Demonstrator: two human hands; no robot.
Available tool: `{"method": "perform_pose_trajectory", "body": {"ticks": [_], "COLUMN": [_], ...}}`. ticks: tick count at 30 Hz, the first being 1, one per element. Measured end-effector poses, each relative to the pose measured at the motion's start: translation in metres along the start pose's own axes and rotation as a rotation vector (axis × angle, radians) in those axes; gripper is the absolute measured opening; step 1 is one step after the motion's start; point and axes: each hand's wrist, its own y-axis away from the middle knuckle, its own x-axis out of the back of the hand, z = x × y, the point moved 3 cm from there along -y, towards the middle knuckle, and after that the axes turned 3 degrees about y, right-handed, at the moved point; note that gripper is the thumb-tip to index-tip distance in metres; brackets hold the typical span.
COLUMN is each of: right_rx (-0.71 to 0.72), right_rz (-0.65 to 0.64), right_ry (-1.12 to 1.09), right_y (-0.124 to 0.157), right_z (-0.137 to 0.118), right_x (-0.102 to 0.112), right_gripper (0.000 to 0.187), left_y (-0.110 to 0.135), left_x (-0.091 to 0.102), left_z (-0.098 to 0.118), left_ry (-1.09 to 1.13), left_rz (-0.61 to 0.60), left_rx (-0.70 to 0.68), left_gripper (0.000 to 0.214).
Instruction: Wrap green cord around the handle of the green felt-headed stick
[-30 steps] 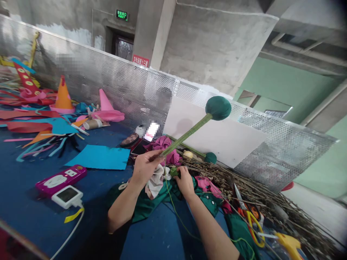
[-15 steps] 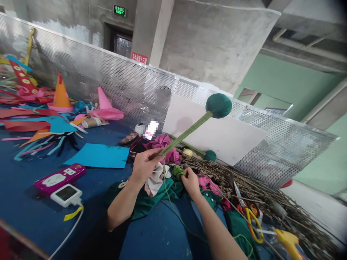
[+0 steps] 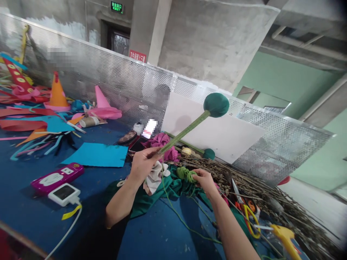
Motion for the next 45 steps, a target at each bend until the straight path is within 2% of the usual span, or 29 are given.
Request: {"method": "perform_pose_trajectory", "body": {"ticks": [3, 6, 10, 12, 14, 16, 18, 20, 23, 26, 29, 32, 36, 38, 41, 45], "right_rx": [-0.014, -0.001, 0.050, 0.093, 0.160, 0.232, 0.270, 0.253, 0.203, 0.182, 0.168, 0.174, 0.187, 0.174, 0.137, 0.144], "right_rz": [-0.019, 0.018, 0.147, 0.238, 0.313, 0.338, 0.323, 0.317, 0.352, 0.363, 0.334, 0.279, 0.189, 0.156, 0.092, 0.078], "right_ry": [0.005, 0.061, 0.266, 0.404, 0.526, 0.619, 0.699, 0.778, 0.876, 0.924, 0.927, 0.892, 0.794, 0.724, 0.566, 0.296], "right_y": [0.009, 0.018, 0.034, 0.043, 0.049, 0.048, 0.040, 0.028, 0.012, 0.005, 0.006, 0.010, 0.019, 0.019, 0.004, -0.040], "right_z": [0.000, 0.004, 0.006, 0.001, -0.010, -0.024, -0.036, -0.045, -0.050, -0.051, -0.052, -0.054, -0.053, -0.052, -0.058, -0.093], "right_x": [0.016, 0.032, 0.056, 0.066, 0.065, 0.052, 0.029, 0.002, -0.032, -0.050, -0.049, -0.036, -0.017, -0.009, 0.004, 0.023], "right_gripper": [0.030, 0.028, 0.016, 0.018, 0.027, 0.029, 0.023, 0.022, 0.039, 0.040, 0.028, 0.023, 0.038, 0.040, 0.030, 0.031], "left_y": [0.000, 0.000, 0.000, 0.000, -0.001, -0.002, -0.002, -0.002, -0.002, -0.002, -0.002, -0.001, -0.001, -0.001, 0.000, 0.001], "left_x": [-0.001, -0.001, 0.000, 0.000, 0.000, 0.000, -0.001, -0.002, -0.002, -0.002, -0.002, -0.003, -0.003, -0.003, -0.003, -0.005], "left_z": [0.000, 0.001, 0.000, -0.003, -0.006, -0.008, -0.009, -0.010, -0.011, -0.012, -0.013, -0.013, -0.013, -0.012, -0.011, -0.010], "left_ry": [-0.008, -0.017, -0.023, -0.026, -0.030, -0.036, -0.039, -0.041, -0.044, -0.043, -0.033, -0.015, 0.006, 0.006, 0.000, -0.012], "left_rz": [-0.001, -0.003, -0.007, -0.012, -0.016, -0.023, -0.034, -0.044, -0.056, -0.068, -0.073, -0.082, -0.080, -0.072, -0.068, -0.078], "left_rx": [0.008, 0.009, 0.007, 0.005, 0.003, 0.001, 0.000, -0.003, -0.010, -0.020, -0.028, -0.030, -0.019, -0.016, -0.020, -0.020], "left_gripper": [0.041, 0.040, 0.039, 0.040, 0.041, 0.041, 0.040, 0.041, 0.041, 0.040, 0.038, 0.036, 0.038, 0.039, 0.039, 0.040]}}
